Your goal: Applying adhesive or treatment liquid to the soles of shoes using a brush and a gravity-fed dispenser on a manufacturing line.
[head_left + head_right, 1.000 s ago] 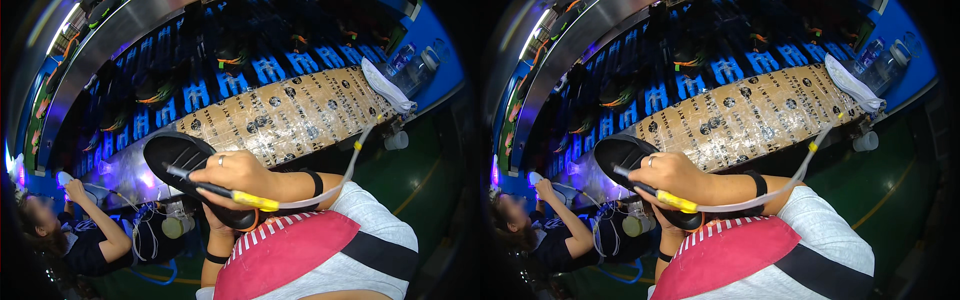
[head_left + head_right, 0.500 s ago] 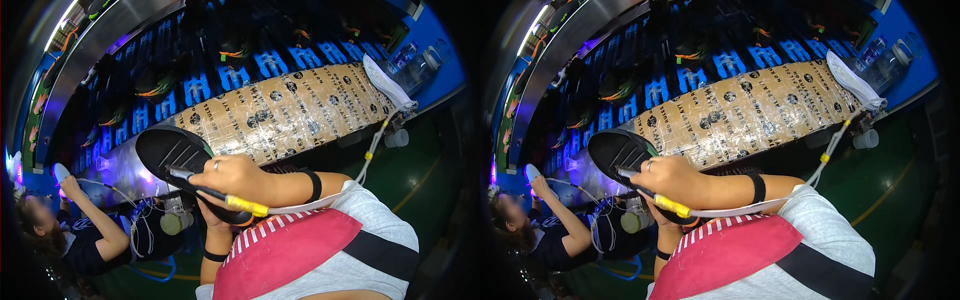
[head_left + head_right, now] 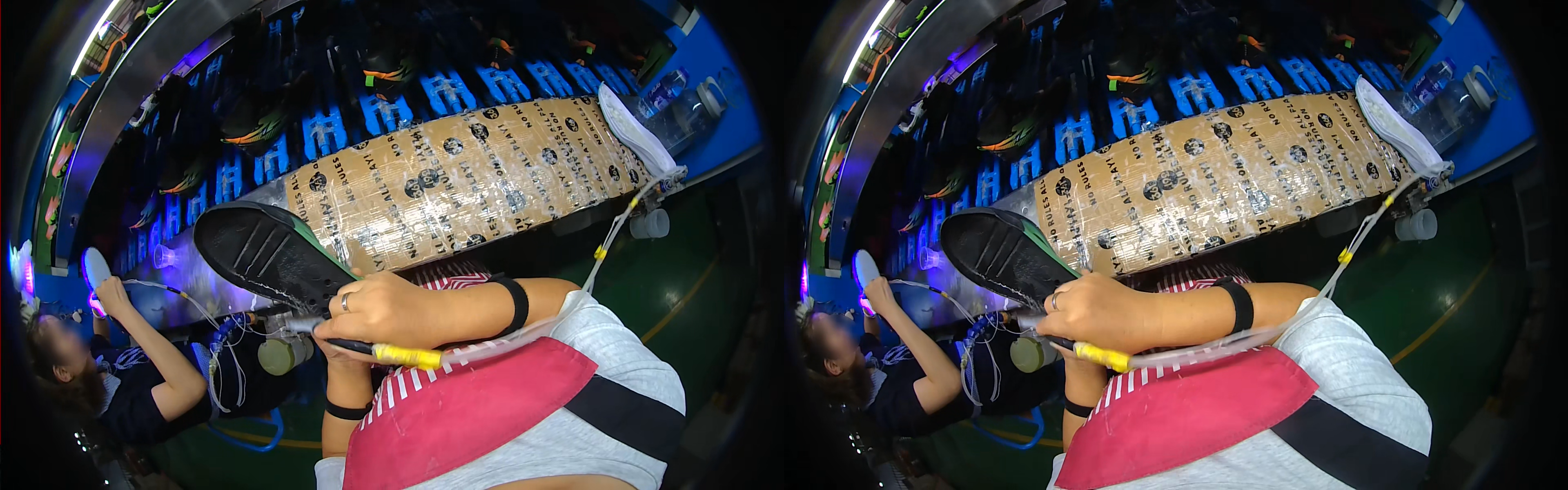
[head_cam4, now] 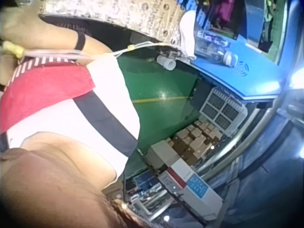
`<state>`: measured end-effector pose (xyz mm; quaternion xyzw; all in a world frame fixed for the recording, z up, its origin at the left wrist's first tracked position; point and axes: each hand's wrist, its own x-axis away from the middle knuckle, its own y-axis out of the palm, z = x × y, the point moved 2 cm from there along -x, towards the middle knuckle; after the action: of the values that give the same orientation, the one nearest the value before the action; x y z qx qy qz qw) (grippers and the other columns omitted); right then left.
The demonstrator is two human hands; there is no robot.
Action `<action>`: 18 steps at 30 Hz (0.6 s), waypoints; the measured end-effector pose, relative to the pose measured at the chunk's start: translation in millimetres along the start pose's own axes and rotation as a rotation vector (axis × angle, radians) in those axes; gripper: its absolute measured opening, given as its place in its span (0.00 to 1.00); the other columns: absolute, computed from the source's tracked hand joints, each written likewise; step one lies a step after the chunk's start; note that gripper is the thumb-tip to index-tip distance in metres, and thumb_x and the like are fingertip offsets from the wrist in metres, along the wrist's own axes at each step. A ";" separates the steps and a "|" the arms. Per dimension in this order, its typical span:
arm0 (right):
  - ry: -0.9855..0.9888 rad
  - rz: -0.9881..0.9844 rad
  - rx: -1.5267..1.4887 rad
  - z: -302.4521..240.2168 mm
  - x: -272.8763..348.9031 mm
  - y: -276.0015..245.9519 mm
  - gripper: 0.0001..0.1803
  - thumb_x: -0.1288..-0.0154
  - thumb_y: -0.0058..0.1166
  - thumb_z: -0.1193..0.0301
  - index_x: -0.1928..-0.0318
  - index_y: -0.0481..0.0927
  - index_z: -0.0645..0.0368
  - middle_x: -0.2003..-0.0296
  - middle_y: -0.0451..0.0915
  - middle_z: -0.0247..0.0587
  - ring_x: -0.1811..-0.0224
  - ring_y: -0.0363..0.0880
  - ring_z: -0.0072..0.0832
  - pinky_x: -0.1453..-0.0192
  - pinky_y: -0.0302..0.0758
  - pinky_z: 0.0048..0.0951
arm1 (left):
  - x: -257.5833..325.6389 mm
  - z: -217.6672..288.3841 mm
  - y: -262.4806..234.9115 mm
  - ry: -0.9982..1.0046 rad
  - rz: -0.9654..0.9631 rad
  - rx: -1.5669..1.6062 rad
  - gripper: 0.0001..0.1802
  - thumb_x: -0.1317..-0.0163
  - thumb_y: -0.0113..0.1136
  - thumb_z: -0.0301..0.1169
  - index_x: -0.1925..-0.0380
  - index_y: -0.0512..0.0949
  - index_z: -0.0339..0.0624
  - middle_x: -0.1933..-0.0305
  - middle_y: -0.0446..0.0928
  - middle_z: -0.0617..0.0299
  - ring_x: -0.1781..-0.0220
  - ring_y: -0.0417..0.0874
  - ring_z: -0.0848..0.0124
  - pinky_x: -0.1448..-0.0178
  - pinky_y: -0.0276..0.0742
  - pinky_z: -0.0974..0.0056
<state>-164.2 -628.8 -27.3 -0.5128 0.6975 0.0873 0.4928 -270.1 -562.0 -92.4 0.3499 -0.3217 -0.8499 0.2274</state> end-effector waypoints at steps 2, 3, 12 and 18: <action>0.044 0.093 -0.123 1.3 2.6 -2.2 0.13 0.53 0.59 0.70 0.62 0.78 0.53 0.78 0.72 0.35 0.74 0.76 0.32 0.73 0.72 0.30 | 9.2 5.7 -6.8 -0.302 0.392 0.002 0.33 0.45 0.49 0.58 0.50 0.69 0.43 0.44 0.70 0.52 0.46 0.74 0.59 0.42 0.71 0.54; 0.057 0.114 -0.177 1.3 3.8 -2.2 0.14 0.52 0.60 0.70 0.61 0.78 0.54 0.78 0.72 0.35 0.76 0.75 0.33 0.74 0.72 0.29 | 13.2 13.0 -9.2 -0.359 0.477 -0.020 0.36 0.46 0.49 0.60 0.48 0.69 0.43 0.45 0.70 0.51 0.45 0.74 0.59 0.41 0.70 0.54; 0.071 0.040 -0.286 -1.2 7.6 2.7 0.13 0.51 0.61 0.71 0.62 0.79 0.55 0.78 0.72 0.37 0.75 0.76 0.34 0.69 0.73 0.31 | 4.5 25.2 -18.1 -0.327 0.346 0.196 0.40 0.44 0.48 0.61 0.40 0.62 0.43 0.43 0.67 0.49 0.40 0.67 0.52 0.34 0.60 0.49; 0.215 0.056 -0.267 5.0 12.2 5.1 0.13 0.50 0.61 0.70 0.61 0.80 0.53 0.76 0.76 0.39 0.73 0.77 0.36 0.68 0.73 0.34 | -1.7 41.2 -30.7 -0.300 0.440 0.019 0.44 0.48 0.53 0.61 0.42 0.62 0.36 0.45 0.68 0.48 0.41 0.67 0.52 0.38 0.65 0.50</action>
<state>-165.2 -630.9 -41.2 -0.5604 0.7425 0.1373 0.3402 -304.5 -523.8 -90.7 0.1437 -0.4283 -0.8192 0.3533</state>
